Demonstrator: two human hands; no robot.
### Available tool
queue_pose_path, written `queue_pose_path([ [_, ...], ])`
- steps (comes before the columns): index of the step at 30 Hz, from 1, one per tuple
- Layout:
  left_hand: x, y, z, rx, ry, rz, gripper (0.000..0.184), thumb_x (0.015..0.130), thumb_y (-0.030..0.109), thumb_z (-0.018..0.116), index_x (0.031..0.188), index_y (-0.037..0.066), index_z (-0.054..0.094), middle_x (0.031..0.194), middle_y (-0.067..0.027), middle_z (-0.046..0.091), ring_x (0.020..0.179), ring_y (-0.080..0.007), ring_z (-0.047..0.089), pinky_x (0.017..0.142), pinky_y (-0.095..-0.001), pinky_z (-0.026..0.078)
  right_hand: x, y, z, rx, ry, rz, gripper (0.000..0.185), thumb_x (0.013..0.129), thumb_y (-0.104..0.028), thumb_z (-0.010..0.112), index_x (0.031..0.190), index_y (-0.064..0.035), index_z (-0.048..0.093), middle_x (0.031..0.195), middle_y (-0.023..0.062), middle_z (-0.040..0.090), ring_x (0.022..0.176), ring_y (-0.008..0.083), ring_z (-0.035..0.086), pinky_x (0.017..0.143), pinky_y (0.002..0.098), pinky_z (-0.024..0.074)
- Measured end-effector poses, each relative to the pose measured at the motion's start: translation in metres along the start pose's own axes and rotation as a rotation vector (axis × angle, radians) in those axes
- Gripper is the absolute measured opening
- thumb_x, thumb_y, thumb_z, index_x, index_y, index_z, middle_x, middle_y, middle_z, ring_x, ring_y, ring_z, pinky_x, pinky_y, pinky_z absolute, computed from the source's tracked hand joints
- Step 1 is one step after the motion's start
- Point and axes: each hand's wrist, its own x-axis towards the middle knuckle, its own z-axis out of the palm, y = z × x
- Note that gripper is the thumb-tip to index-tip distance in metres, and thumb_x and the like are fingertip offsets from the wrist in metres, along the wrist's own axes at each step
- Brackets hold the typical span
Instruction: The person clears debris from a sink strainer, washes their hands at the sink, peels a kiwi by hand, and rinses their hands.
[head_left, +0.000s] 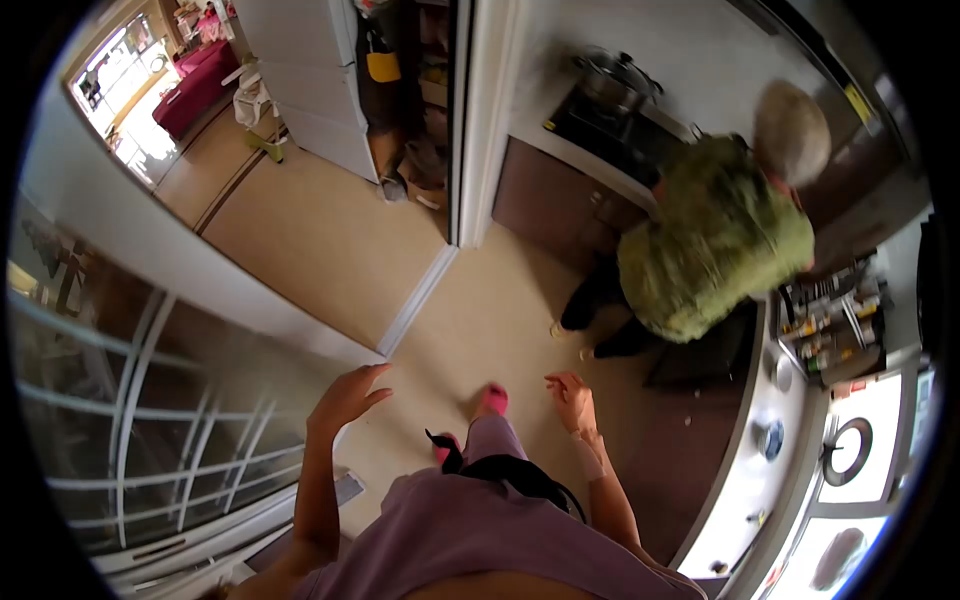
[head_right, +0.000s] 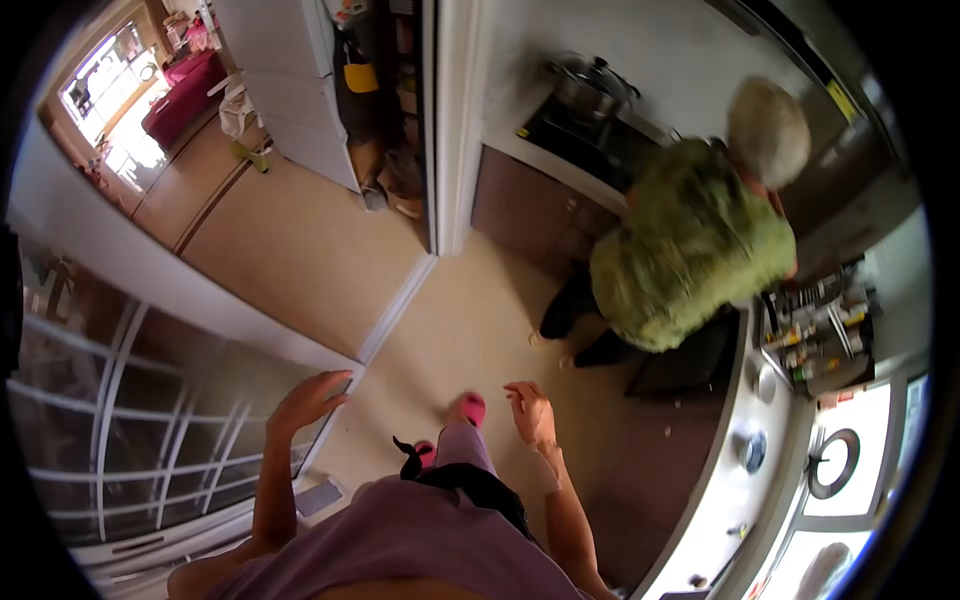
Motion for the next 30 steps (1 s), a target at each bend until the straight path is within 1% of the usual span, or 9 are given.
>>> queue_pose_path([
  [6,0.159,-0.076,-0.079,0.064,0.133,-0.111,0.043,0.088,0.03,0.059,0.124,0.008,0.049,0.106,-0.0159,0.061,0.098,-0.0342,0.057,0.088,-0.0428,0.043,0.172,0.025,0.053,0.035,-0.134,0.085,0.014,0.088,-0.004,0.051,0.095,-0.0036,0.064,0.089,0.0127,0.065,0.076,0.0241,0.065,0.067,0.0325,0.0518],
  [8,0.199,-0.105,-0.106,0.087,0.224,-0.16,0.044,0.088,0.031,0.059,0.124,0.008,0.048,0.105,-0.016,0.062,0.096,-0.0346,0.058,0.089,-0.0433,0.042,0.25,0.035,0.072,-0.121,-0.253,-0.081,0.016,0.086,-0.001,0.051,0.096,-0.0035,0.064,0.084,0.0112,0.066,0.076,0.0227,0.066,0.067,0.0307,0.051],
  [13,0.264,-0.16,-0.205,0.071,0.216,-0.41,0.046,0.088,0.031,0.06,0.126,0.007,0.048,0.109,-0.0165,0.061,0.097,-0.0335,0.058,0.088,-0.0423,0.044,0.461,-0.066,0.14,-0.06,-0.429,-0.239,0.014,0.088,-0.014,0.054,0.094,-0.0046,0.063,0.086,0.0131,0.064,0.081,0.0316,0.061,0.071,0.0371,0.0482],
  [16,0.275,-0.221,-0.248,-0.241,0.417,-0.451,0.049,0.087,0.025,0.063,0.13,0.009,0.046,0.119,-0.0171,0.058,0.105,-0.0303,0.058,0.085,-0.0385,0.047,0.577,-0.125,0.212,-0.014,-0.531,-0.341,0.017,0.09,-0.017,0.052,0.096,-0.0049,0.061,0.088,0.0124,0.063,0.085,0.0309,0.06,0.073,0.0382,0.0474],
  [20,0.269,-0.334,-0.285,-0.121,0.387,-0.615,0.05,0.086,0.027,0.065,0.129,0.009,0.047,0.119,-0.0174,0.058,0.109,-0.0314,0.056,0.089,-0.04,0.046,0.7,-0.207,0.322,0.015,-0.529,-0.518,0.016,0.089,-0.016,0.052,0.097,-0.0054,0.061,0.09,0.0116,0.064,0.085,0.0297,0.061,0.072,0.0371,0.048],
  [22,0.265,-0.39,-0.316,-0.093,0.197,-0.836,0.051,0.085,0.029,0.066,0.128,0.009,0.047,0.119,-0.0171,0.058,0.109,-0.0319,0.056,0.09,-0.0409,0.045,0.742,-0.236,0.378,0.145,-0.476,-0.584,0.015,0.089,-0.014,0.052,0.097,-0.0057,0.061,0.089,0.0117,0.065,0.083,0.0285,0.062,0.07,0.0359,0.0488],
  [27,0.29,-0.535,-0.42,-0.122,0.144,-0.814,0.052,0.084,0.032,0.066,0.128,0.01,0.048,0.118,-0.0174,0.058,0.11,-0.033,0.054,0.091,-0.0413,0.044,0.833,-0.297,0.499,0.271,-0.572,-0.378,0.016,0.087,-0.012,0.051,0.097,-0.0059,0.062,0.08,0.0126,0.065,0.074,0.0279,0.063,0.069,0.0349,0.0494],
  [29,0.306,-0.573,-0.482,0.02,0.178,-0.697,0.051,0.085,0.031,0.065,0.129,0.012,0.047,0.118,-0.0173,0.058,0.11,-0.0345,0.053,0.092,-0.042,0.044,0.861,-0.31,0.55,0.164,-0.643,-0.296,0.019,0.085,-0.006,0.052,0.1,-0.004,0.062,0.085,0.0117,0.067,0.079,0.0202,0.065,0.071,0.0309,0.0506],
  [30,0.33,-0.602,-0.524,-0.028,0.199,-0.638,0.05,0.086,0.03,0.065,0.129,0.012,0.047,0.117,-0.0165,0.058,0.11,-0.0336,0.054,0.091,-0.0416,0.044,0.886,-0.313,0.582,0.025,-0.687,-0.29,0.019,0.085,-0.012,0.053,0.1,-0.0059,0.063,0.087,0.0129,0.067,0.081,0.0219,0.065,0.073,0.033,0.0511],
])
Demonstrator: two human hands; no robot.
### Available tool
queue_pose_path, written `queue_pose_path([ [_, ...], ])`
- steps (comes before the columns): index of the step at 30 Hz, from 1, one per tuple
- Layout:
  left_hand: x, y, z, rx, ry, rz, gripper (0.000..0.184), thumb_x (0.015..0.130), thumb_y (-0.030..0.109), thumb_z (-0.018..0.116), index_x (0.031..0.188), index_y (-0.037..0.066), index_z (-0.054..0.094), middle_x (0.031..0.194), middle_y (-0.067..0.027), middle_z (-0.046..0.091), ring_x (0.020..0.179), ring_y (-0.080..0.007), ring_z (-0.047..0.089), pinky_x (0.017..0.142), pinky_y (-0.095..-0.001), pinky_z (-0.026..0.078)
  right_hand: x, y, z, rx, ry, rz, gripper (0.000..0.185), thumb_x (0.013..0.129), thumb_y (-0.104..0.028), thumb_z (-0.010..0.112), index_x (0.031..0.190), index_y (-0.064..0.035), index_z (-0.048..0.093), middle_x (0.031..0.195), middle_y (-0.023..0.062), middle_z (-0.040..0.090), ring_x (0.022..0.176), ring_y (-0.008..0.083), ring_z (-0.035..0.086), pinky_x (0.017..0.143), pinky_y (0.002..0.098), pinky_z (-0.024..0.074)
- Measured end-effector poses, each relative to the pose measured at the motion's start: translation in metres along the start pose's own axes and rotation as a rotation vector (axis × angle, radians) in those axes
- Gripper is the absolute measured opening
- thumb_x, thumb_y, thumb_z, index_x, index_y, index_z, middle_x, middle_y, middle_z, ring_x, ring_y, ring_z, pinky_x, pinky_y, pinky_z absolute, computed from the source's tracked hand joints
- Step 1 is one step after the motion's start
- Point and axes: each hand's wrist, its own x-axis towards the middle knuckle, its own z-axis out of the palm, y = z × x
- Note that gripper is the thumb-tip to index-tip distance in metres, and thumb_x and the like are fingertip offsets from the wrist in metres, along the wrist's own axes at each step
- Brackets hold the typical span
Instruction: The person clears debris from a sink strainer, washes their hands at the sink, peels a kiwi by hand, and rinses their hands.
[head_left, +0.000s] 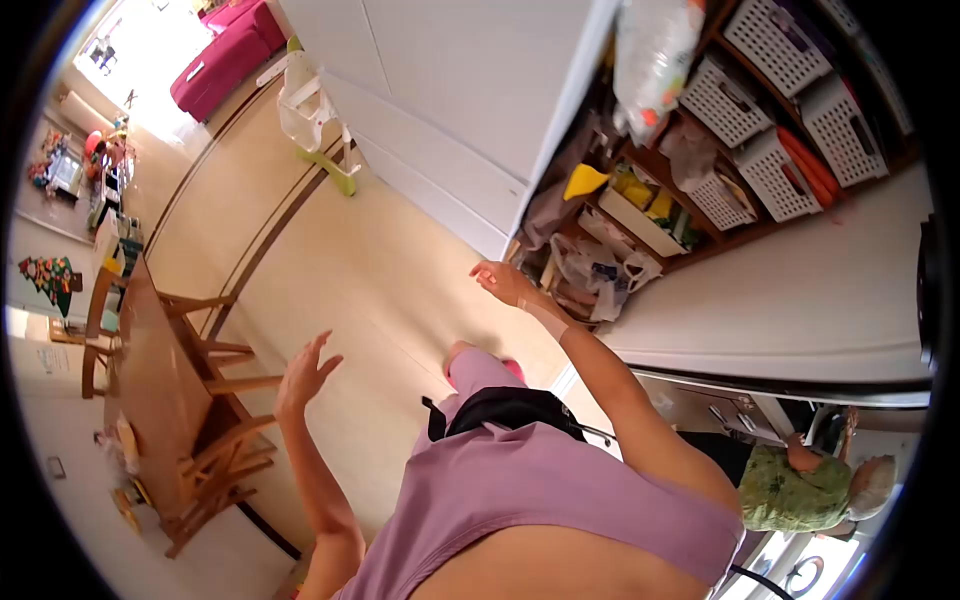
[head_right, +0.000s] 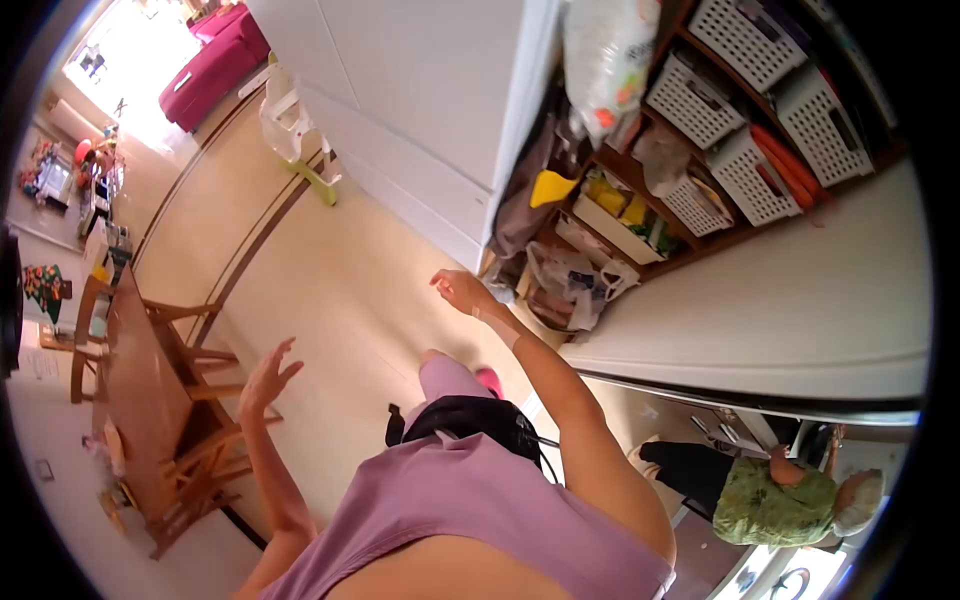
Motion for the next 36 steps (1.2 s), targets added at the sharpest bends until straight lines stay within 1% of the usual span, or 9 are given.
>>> queue_pose_path([
  [4,0.16,-0.02,-0.092,-0.184,-0.134,0.297,0.047,0.088,0.027,0.063,0.129,0.011,0.046,0.117,-0.0142,0.059,0.109,-0.029,0.055,0.092,-0.0392,0.044,0.113,0.041,0.043,-0.002,-0.018,0.034,0.022,0.083,-0.02,0.055,0.099,-0.0091,0.065,0.089,0.0136,0.067,0.084,0.025,0.065,0.078,0.0357,0.0514],
  [7,0.268,0.03,-0.147,-0.101,-0.125,0.435,0.047,0.088,0.027,0.062,0.13,0.011,0.047,0.118,-0.0149,0.058,0.112,-0.0281,0.054,0.095,-0.0379,0.042,0.167,0.056,0.07,0.015,-0.04,0.033,0.022,0.082,-0.022,0.056,0.098,-0.0116,0.067,0.092,0.0122,0.067,0.086,0.0261,0.065,0.079,0.0369,0.0512],
  [10,0.387,0.005,-0.147,-0.01,-0.077,0.679,0.045,0.089,0.027,0.061,0.129,0.011,0.048,0.117,-0.0152,0.059,0.112,-0.0282,0.054,0.095,-0.0383,0.042,0.228,0.059,0.091,0.064,-0.042,0.125,0.022,0.08,-0.023,0.056,0.096,-0.0131,0.067,0.094,0.0127,0.067,0.087,0.0256,0.065,0.077,0.0374,0.0513],
  [12,0.417,0.011,-0.159,-0.028,-0.198,0.642,0.04,0.088,0.026,0.06,0.124,0.01,0.05,0.114,-0.0153,0.06,0.109,-0.0289,0.055,0.092,-0.0389,0.042,0.259,0.065,0.11,-0.049,-0.208,0.281,0.021,0.079,-0.021,0.056,0.095,-0.0113,0.068,0.093,0.0133,0.068,0.088,0.0269,0.065,0.076,0.0369,0.0513],
  [17,0.53,-0.041,-0.124,0.024,-0.408,0.695,0.039,0.087,0.029,0.061,0.119,0.008,0.052,0.112,-0.0151,0.06,0.108,-0.0293,0.056,0.091,-0.0388,0.043,0.315,0.061,0.148,-0.025,-0.14,0.409,0.022,0.08,-0.022,0.056,0.094,-0.0086,0.067,0.093,0.013,0.067,0.091,0.0284,0.064,0.077,0.0378,0.0508],
  [24,0.687,-0.105,-0.064,0.458,-0.745,0.989,0.03,0.086,0.027,0.058,0.111,0.009,0.057,0.105,-0.0161,0.06,0.102,-0.0336,0.057,0.088,-0.0417,0.045,0.354,0.068,0.204,0.236,0.41,0.809,0.018,0.08,-0.018,0.061,0.094,-0.0078,0.066,0.087,0.0128,0.068,0.084,0.0273,0.066,0.075,0.0351,0.0527],
  [26,0.711,-0.107,-0.043,0.831,-0.705,1.06,0.018,0.085,0.017,0.054,0.099,0.008,0.06,0.107,-0.0159,0.059,0.103,-0.033,0.056,0.087,-0.0441,0.045,0.369,0.078,0.228,0.117,0.555,0.935,0.014,0.08,-0.016,0.058,0.09,-0.0083,0.064,0.085,0.0122,0.067,0.082,0.0296,0.065,0.072,0.0383,0.0527],
  [33,0.759,-0.202,-0.014,0.733,-0.531,1.25,0.02,0.08,0.012,0.054,0.097,0.005,0.061,0.115,-0.0148,0.055,0.114,-0.032,0.047,0.093,-0.0456,0.04,0.455,0.072,0.24,0.157,0.652,1.125,0.039,0.081,-0.019,0.058,0.117,-0.0058,0.052,0.118,0.0193,0.054,0.113,0.0365,0.05,0.094,0.0441,0.0433],
  [36,0.786,-0.213,0.012,0.584,-0.191,1.554,0.026,0.079,0.011,0.055,0.103,0.003,0.061,0.111,-0.0136,0.054,0.115,-0.0322,0.045,0.095,-0.0464,0.038,0.49,0.092,0.235,0.076,0.707,1.055,0.05,0.081,-0.018,0.06,0.126,-0.0021,0.046,0.13,0.0203,0.046,0.123,0.0366,0.041,0.101,0.0446,0.0379],
])
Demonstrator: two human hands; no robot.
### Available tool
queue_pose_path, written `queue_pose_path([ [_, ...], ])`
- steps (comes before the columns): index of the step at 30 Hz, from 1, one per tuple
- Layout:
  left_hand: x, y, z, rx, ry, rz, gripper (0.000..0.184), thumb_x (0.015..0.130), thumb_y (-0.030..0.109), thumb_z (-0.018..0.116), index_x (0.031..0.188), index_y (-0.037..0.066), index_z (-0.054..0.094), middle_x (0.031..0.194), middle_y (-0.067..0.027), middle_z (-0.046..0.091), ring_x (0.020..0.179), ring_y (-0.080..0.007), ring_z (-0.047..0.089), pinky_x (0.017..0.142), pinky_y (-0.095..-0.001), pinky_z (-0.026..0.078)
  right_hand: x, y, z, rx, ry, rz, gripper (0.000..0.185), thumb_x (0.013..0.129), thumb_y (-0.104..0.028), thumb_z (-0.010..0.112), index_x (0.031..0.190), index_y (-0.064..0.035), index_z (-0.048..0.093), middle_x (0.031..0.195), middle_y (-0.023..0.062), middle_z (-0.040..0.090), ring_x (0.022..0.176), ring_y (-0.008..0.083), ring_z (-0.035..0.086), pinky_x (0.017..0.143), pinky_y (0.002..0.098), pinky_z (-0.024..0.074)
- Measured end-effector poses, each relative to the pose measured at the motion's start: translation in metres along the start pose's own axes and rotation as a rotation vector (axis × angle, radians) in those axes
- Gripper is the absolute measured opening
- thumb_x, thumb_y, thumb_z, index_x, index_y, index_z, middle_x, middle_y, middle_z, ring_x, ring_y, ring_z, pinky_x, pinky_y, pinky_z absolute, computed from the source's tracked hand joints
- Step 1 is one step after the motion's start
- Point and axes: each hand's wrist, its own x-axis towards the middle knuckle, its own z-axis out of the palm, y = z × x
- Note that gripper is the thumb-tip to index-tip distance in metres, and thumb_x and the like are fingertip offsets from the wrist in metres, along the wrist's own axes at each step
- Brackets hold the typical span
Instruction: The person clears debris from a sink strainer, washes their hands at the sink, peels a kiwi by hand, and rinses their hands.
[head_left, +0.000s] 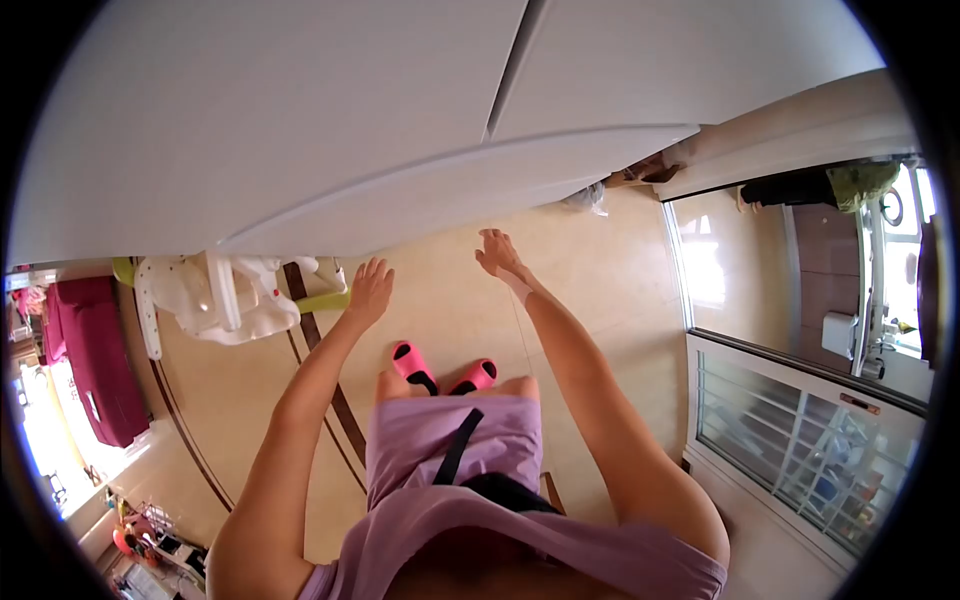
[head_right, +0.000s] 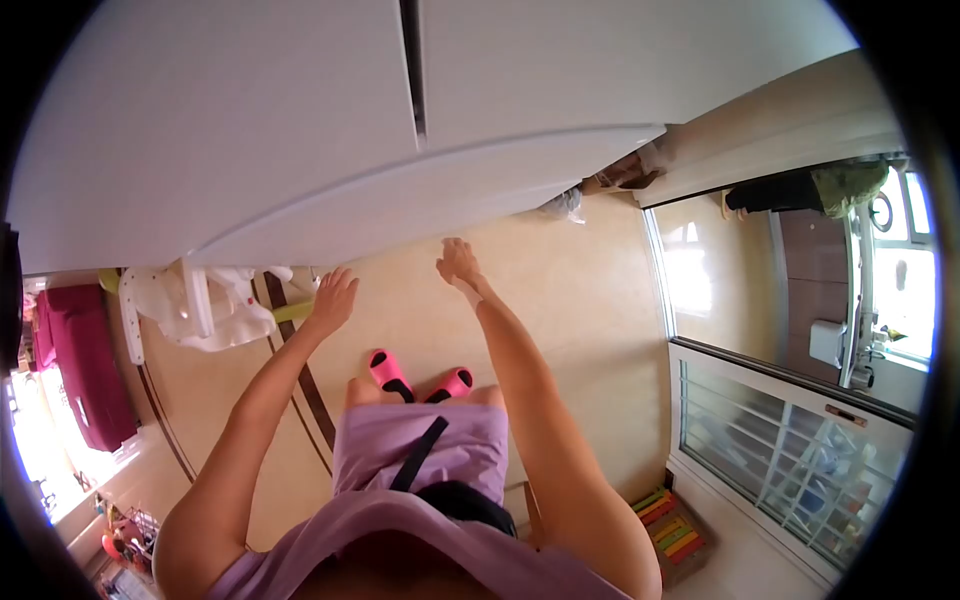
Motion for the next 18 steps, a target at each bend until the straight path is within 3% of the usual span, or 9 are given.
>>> queue_pose_path([
  [2,0.026,-0.006,0.016,0.11,0.121,0.154,0.03,0.079,0.009,0.054,0.108,0.001,0.06,0.11,-0.0138,0.054,0.112,-0.0306,0.048,0.095,-0.0436,0.039,0.031,0.026,0.019,-0.002,0.046,-0.029,0.05,0.081,-0.016,0.06,0.126,0.0,0.046,0.132,0.0199,0.044,0.124,0.0363,0.039,0.102,0.0444,0.0363],
  [6,0.055,-0.011,0.052,0.069,0.081,0.199,0.034,0.079,0.007,0.055,0.111,-0.001,0.057,0.117,-0.0138,0.054,0.111,-0.0268,0.05,0.093,-0.0374,0.042,0.06,0.042,0.05,-0.222,0.319,-0.24,0.05,0.08,-0.009,0.058,0.127,0.0,0.043,0.129,0.0175,0.046,0.124,0.0348,0.04,0.106,0.0449,0.0313],
  [10,0.083,-0.002,0.069,0.188,0.289,0.212,0.038,0.078,0.006,0.054,0.115,-0.001,0.056,0.116,-0.012,0.055,0.107,-0.0263,0.051,0.09,-0.04,0.042,0.077,0.062,0.052,-0.414,0.636,-0.509,0.04,0.079,-0.006,0.054,0.118,-0.0011,0.051,0.119,0.0141,0.049,0.119,0.0293,0.043,0.105,0.0465,0.0311],
  [13,0.087,-0.002,0.086,0.256,0.383,0.108,0.041,0.078,0.007,0.055,0.119,0.002,0.055,0.119,-0.0097,0.054,0.106,-0.0261,0.052,0.093,-0.0422,0.04,0.077,0.056,0.058,-0.4,0.748,-0.565,0.034,0.08,-0.004,0.052,0.113,-0.0021,0.052,0.115,0.0123,0.05,0.113,0.0269,0.046,0.105,0.0462,0.0318],
  [16,0.096,-0.01,0.087,0.361,0.447,0.175,0.039,0.077,0.011,0.056,0.115,0.003,0.058,0.111,-0.0082,0.057,0.099,-0.0226,0.053,0.087,-0.0398,0.04,0.082,0.049,0.059,-0.585,0.95,-0.735,0.033,0.078,-0.009,0.057,0.109,-0.0029,0.053,0.108,0.0119,0.053,0.108,0.0264,0.048,0.103,0.0457,0.033],
  [18,0.103,-0.02,0.067,0.612,0.503,0.463,0.019,0.074,0.011,0.057,0.091,0.007,0.061,0.086,-0.0024,0.058,0.088,-0.0172,0.053,0.078,-0.0312,0.04,0.092,0.039,0.07,-0.513,0.911,-0.767,0.033,0.076,-0.013,0.061,0.107,-0.0034,0.053,0.105,0.0117,0.054,0.106,0.0265,0.049,0.102,0.0452,0.0337],
])
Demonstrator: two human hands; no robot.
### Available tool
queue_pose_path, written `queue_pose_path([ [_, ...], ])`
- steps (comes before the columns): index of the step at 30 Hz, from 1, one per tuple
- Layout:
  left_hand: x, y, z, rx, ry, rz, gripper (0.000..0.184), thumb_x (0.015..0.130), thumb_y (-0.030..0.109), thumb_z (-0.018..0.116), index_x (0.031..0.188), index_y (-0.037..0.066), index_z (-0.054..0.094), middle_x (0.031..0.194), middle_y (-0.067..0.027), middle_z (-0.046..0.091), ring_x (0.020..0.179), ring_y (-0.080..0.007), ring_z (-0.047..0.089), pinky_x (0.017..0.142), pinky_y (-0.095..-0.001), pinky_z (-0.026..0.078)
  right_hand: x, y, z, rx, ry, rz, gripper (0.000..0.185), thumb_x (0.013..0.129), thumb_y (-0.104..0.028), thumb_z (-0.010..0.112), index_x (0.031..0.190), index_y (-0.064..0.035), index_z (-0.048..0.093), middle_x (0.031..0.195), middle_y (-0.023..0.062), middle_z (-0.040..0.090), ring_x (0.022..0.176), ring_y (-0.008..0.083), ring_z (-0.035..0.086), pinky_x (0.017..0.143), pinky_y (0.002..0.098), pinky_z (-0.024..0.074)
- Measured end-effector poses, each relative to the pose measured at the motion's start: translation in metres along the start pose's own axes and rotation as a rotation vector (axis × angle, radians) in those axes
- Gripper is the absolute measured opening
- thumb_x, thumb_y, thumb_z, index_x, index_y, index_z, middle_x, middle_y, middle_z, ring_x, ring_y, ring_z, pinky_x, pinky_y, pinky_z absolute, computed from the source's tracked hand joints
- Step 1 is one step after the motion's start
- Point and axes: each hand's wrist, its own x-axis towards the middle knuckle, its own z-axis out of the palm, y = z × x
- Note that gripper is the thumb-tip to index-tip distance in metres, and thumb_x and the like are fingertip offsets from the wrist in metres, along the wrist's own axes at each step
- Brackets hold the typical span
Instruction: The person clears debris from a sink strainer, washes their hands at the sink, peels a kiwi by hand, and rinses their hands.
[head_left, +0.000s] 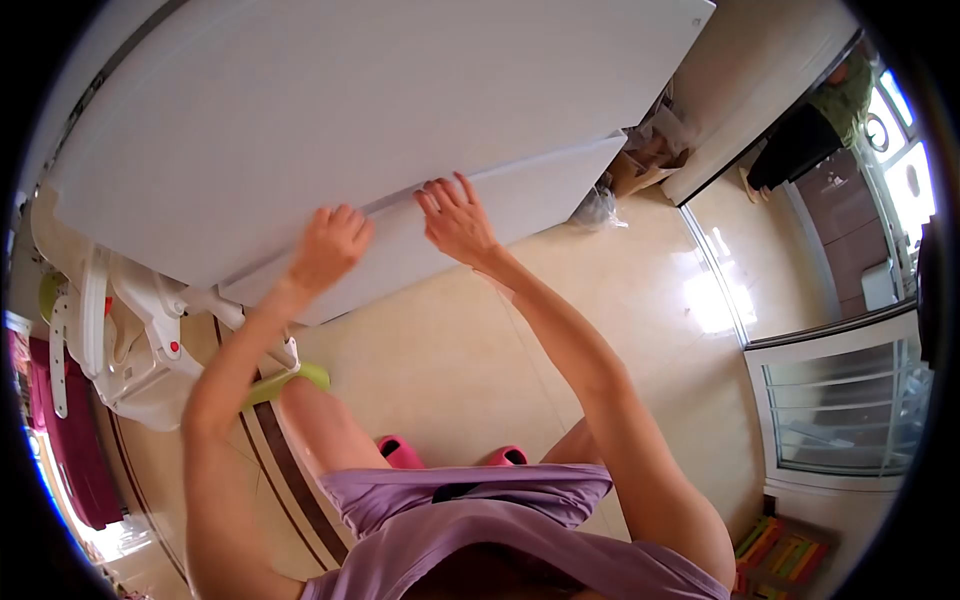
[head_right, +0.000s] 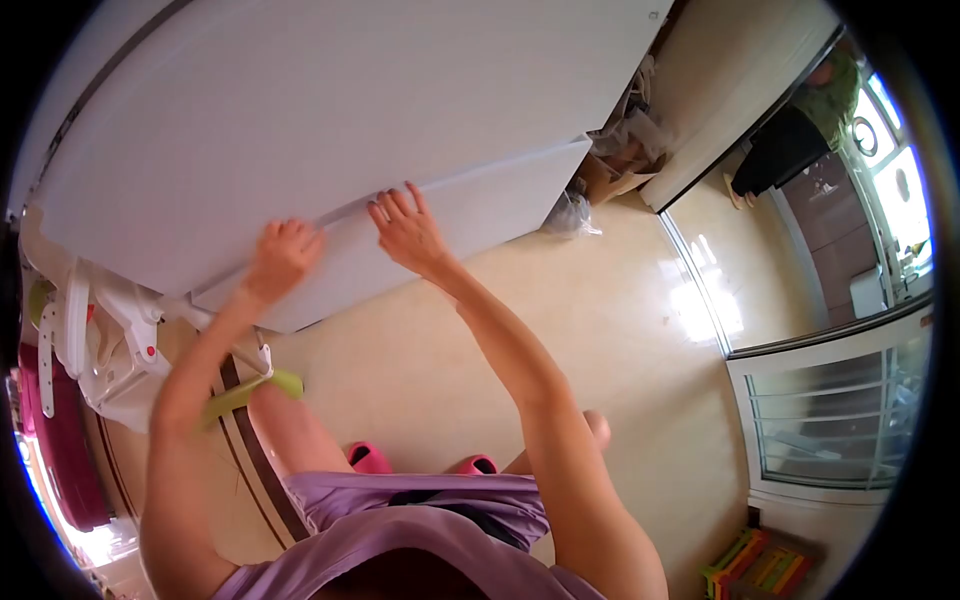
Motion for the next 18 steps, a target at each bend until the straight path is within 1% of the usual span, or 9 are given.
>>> queue_pose_path([
  [2,0.029,-0.035,-0.024,0.146,0.158,0.179,0.006,0.071,0.011,0.059,0.076,0.011,0.056,0.072,0.001,0.052,0.08,-0.0155,0.052,0.072,-0.0293,0.038,0.01,-0.012,0.012,0.118,-0.032,0.02,0.036,0.073,-0.024,0.069,0.1,-0.0046,0.057,0.097,0.0109,0.058,0.1,0.027,0.051,0.099,0.0436,0.0353],
  [3,0.045,-0.054,-0.026,0.156,0.217,0.219,0.004,0.071,0.011,0.058,0.074,0.012,0.055,0.071,0.0005,0.052,0.079,-0.0156,0.052,0.073,-0.0293,0.038,0.011,-0.019,0.016,0.117,-0.024,0.017,0.036,0.073,-0.024,0.069,0.1,-0.0046,0.057,0.097,0.0109,0.058,0.1,0.027,0.051,0.099,0.0436,0.0353],
  [4,0.063,-0.07,-0.039,0.145,0.238,0.251,0.005,0.072,0.011,0.058,0.072,0.012,0.052,0.07,0.0002,0.051,0.079,-0.0157,0.052,0.073,-0.0291,0.039,0.013,-0.024,0.019,0.142,0.038,0.087,0.034,0.074,-0.027,0.069,0.098,-0.0046,0.058,0.096,0.0105,0.058,0.099,0.0273,0.052,0.098,0.0429,0.0356],
  [5,0.079,-0.084,-0.049,0.135,0.225,0.282,0.007,0.072,0.012,0.059,0.072,0.012,0.052,0.07,0.0002,0.051,0.079,-0.0159,0.052,0.075,-0.0293,0.039,0.016,-0.029,0.019,0.169,0.101,0.164,0.033,0.076,-0.029,0.069,0.095,-0.0045,0.06,0.096,0.0101,0.058,0.098,0.0276,0.052,0.097,0.0423,0.0358],
  [7,0.104,-0.101,-0.065,0.118,0.221,0.318,0.009,0.071,0.012,0.06,0.071,0.012,0.051,0.07,0.0002,0.051,0.08,-0.0161,0.052,0.077,-0.0295,0.039,0.016,-0.029,0.027,0.193,0.08,0.214,0.034,0.076,-0.032,0.069,0.094,-0.0044,0.06,0.095,0.01,0.058,0.097,0.0279,0.052,0.096,0.0422,0.0362],
  [9,0.119,-0.11,-0.077,0.071,0.181,0.409,0.015,0.068,0.016,0.066,0.072,0.012,0.052,0.071,0.0002,0.052,0.08,-0.0164,0.052,0.081,-0.0295,0.039,0.019,-0.027,0.028,0.208,0.059,0.245,0.035,0.076,-0.034,0.069,0.092,-0.0044,0.061,0.093,0.0099,0.059,0.097,0.0283,0.052,0.095,0.0421,0.0365],
  [12,0.117,-0.109,-0.078,0.078,0.177,0.428,0.02,0.066,0.019,0.07,0.074,0.012,0.053,0.074,0.0003,0.053,0.083,-0.0166,0.052,0.084,-0.0298,0.039,0.021,-0.029,0.033,0.198,0.145,0.275,0.033,0.077,-0.032,0.068,0.094,-0.0047,0.059,0.091,0.0103,0.058,0.095,0.0291,0.052,0.089,0.0425,0.0378],
  [15,0.115,-0.109,-0.076,0.033,0.125,0.371,0.021,0.066,0.02,0.071,0.076,0.013,0.055,0.077,-0.0001,0.055,0.088,-0.0163,0.052,0.085,-0.0302,0.038,0.015,-0.03,0.037,0.266,0.078,0.267,0.031,0.079,-0.031,0.068,0.094,-0.0052,0.06,0.092,0.0105,0.059,0.095,0.0286,0.052,0.089,0.0414,0.0372],
  [18,0.114,-0.109,-0.071,0.056,0.144,0.356,0.023,0.065,0.022,0.072,0.076,0.013,0.055,0.077,-0.0008,0.055,0.091,-0.0151,0.052,0.086,-0.0313,0.038,0.01,-0.033,0.035,0.291,0.021,0.346,0.031,0.075,-0.03,0.07,0.094,-0.0065,0.063,0.096,0.0114,0.062,0.096,0.0288,0.053,0.092,0.0429,0.0362],
])
